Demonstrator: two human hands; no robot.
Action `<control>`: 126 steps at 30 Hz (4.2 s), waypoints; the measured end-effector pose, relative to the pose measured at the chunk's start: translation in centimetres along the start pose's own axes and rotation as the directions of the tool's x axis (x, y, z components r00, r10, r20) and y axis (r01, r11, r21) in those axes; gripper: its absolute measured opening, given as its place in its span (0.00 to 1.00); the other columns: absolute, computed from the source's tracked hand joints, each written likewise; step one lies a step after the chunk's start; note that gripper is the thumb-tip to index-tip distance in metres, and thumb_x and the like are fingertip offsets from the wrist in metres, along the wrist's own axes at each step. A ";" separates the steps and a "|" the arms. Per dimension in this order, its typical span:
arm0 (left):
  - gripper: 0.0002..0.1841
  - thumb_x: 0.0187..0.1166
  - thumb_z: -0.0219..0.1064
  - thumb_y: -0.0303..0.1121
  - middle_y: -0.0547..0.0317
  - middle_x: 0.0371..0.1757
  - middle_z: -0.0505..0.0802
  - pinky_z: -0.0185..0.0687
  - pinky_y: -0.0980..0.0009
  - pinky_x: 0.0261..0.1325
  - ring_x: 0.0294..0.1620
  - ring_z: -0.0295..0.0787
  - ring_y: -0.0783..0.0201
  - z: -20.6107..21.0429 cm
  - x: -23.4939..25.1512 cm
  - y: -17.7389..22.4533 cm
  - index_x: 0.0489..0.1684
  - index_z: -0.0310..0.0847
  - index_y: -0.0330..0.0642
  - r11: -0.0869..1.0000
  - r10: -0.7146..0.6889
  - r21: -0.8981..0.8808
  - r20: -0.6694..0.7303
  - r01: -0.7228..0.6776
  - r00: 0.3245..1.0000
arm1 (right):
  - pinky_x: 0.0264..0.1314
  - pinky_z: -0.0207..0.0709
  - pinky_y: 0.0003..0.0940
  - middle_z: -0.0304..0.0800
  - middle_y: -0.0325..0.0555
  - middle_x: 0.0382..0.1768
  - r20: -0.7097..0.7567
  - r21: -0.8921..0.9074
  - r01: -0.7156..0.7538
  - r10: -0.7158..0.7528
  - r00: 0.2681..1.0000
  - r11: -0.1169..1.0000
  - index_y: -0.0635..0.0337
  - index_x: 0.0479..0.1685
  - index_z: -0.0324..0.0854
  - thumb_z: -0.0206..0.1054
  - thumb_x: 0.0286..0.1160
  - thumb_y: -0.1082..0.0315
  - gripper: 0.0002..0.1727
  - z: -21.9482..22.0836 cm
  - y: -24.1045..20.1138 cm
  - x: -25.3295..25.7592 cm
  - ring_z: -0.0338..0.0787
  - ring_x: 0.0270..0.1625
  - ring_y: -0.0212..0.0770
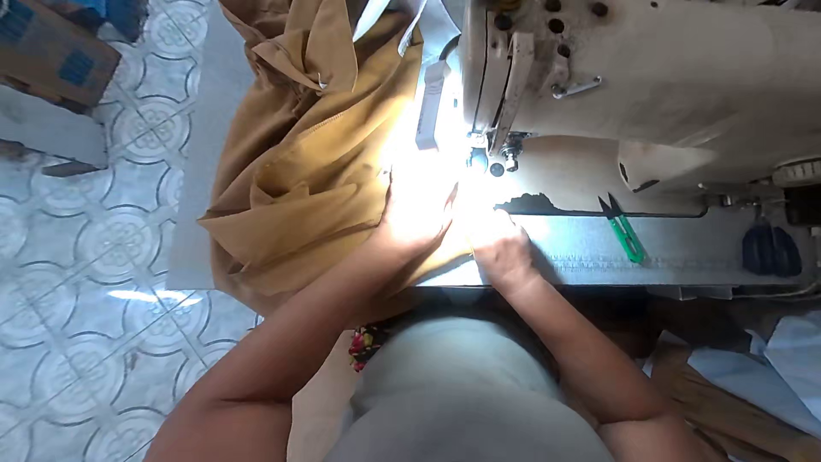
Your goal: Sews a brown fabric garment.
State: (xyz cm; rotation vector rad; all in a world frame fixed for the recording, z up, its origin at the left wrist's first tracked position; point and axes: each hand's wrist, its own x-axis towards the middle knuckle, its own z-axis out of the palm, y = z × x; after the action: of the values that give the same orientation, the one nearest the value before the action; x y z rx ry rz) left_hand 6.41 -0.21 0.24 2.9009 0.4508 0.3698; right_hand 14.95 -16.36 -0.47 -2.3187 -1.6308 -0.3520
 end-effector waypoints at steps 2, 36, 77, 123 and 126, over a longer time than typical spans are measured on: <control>0.24 0.81 0.50 0.41 0.52 0.75 0.86 0.59 0.31 0.78 0.80 0.74 0.40 -0.1 1.6 -0.8 0.73 0.82 0.50 0.999 0.033 0.001 -0.004 -0.033 0.999 | 0.33 0.83 0.47 0.95 0.58 0.46 -0.012 0.023 -0.042 0.042 0.999 0.999 0.63 0.50 0.93 0.71 0.67 0.73 0.14 0.4 0.2 0.8 0.94 0.46 0.58; 0.27 0.93 0.41 0.47 0.44 0.63 0.92 0.38 0.35 0.91 0.76 0.81 0.45 -1.0 6.9 -4.3 0.62 0.87 0.41 0.993 0.113 -0.019 0.364 -0.114 0.925 | 0.52 0.84 0.57 0.86 0.70 0.60 0.342 0.108 -0.380 0.325 0.882 0.918 0.68 0.77 0.76 0.67 0.76 0.71 0.28 -0.1 -1.6 4.4 0.90 0.57 0.65; 0.09 0.80 0.65 0.24 0.55 0.47 0.96 0.67 0.38 0.75 0.64 0.89 0.49 -2.2 -2.4 0.0 0.42 0.92 0.44 0.968 0.244 -0.028 -0.131 -0.249 0.961 | 0.48 0.88 0.49 0.90 0.61 0.44 0.175 0.473 -0.473 0.447 0.878 0.743 0.72 0.50 0.85 0.72 0.77 0.66 0.15 -1.9 -2.1 2.4 0.94 0.43 0.54; 0.19 0.81 0.63 0.22 0.53 0.63 0.90 0.42 0.11 0.72 0.71 0.80 0.36 -3.0 1.4 -0.7 0.60 0.89 0.58 0.976 0.154 0.144 0.052 -0.160 0.987 | 0.57 0.86 0.53 0.91 0.61 0.54 -0.021 0.290 -0.208 0.224 0.974 0.934 0.65 0.51 0.90 0.68 0.75 0.73 0.11 -0.4 0.1 4.2 0.90 0.59 0.61; 0.19 0.83 0.61 0.24 0.56 0.61 0.92 0.41 0.10 0.71 0.69 0.84 0.39 -2.4 2.2 -1.3 0.61 0.89 0.62 0.984 0.144 0.108 -0.008 -0.143 0.989 | 0.57 0.86 0.52 0.90 0.60 0.53 -0.011 0.288 -0.217 0.230 0.973 0.933 0.64 0.50 0.90 0.67 0.76 0.73 0.10 -0.2 0.4 5.0 0.90 0.59 0.60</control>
State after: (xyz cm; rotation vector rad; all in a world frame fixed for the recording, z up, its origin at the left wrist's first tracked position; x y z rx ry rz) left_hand 7.46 2.08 2.75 3.0462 0.2718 0.4011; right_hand 16.98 -12.14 1.45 -2.2257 -1.2816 -0.1084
